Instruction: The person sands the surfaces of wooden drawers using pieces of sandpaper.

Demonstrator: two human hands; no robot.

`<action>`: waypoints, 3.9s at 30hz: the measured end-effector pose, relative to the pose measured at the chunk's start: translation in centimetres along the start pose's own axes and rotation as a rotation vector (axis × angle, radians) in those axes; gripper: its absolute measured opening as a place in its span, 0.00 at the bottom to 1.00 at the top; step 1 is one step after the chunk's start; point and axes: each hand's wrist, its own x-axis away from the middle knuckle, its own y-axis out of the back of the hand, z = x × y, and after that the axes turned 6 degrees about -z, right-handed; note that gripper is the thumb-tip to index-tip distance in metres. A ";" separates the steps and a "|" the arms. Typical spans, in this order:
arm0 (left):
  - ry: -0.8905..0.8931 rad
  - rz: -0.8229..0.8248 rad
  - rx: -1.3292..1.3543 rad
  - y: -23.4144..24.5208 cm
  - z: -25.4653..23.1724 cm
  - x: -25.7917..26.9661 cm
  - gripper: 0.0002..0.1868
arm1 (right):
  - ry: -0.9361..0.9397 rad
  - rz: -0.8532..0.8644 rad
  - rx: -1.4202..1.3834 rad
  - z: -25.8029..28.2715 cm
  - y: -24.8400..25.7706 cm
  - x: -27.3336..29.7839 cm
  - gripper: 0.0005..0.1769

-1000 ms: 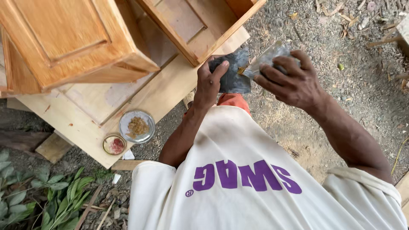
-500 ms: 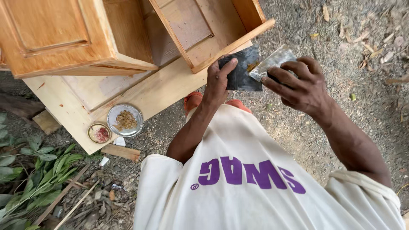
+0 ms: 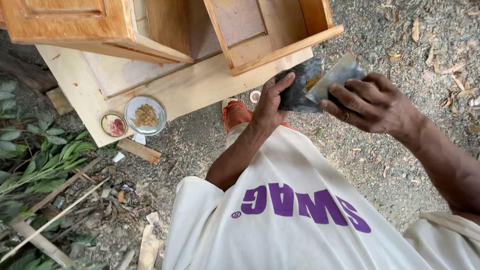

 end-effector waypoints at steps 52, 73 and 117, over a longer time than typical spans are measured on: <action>-0.180 -0.094 -0.003 -1.6 -0.2 3.9 0.16 | -0.249 -0.418 -0.140 4.3 -8.4 2.8 0.20; -0.967 -0.407 -0.570 -0.4 -2.4 5.0 0.16 | -1.586 -0.894 -1.568 8.6 -5.7 -4.5 0.23; -0.315 -0.256 0.066 2.1 -0.5 8.0 0.17 | -0.113 -0.413 -0.265 4.9 -8.4 -1.5 0.20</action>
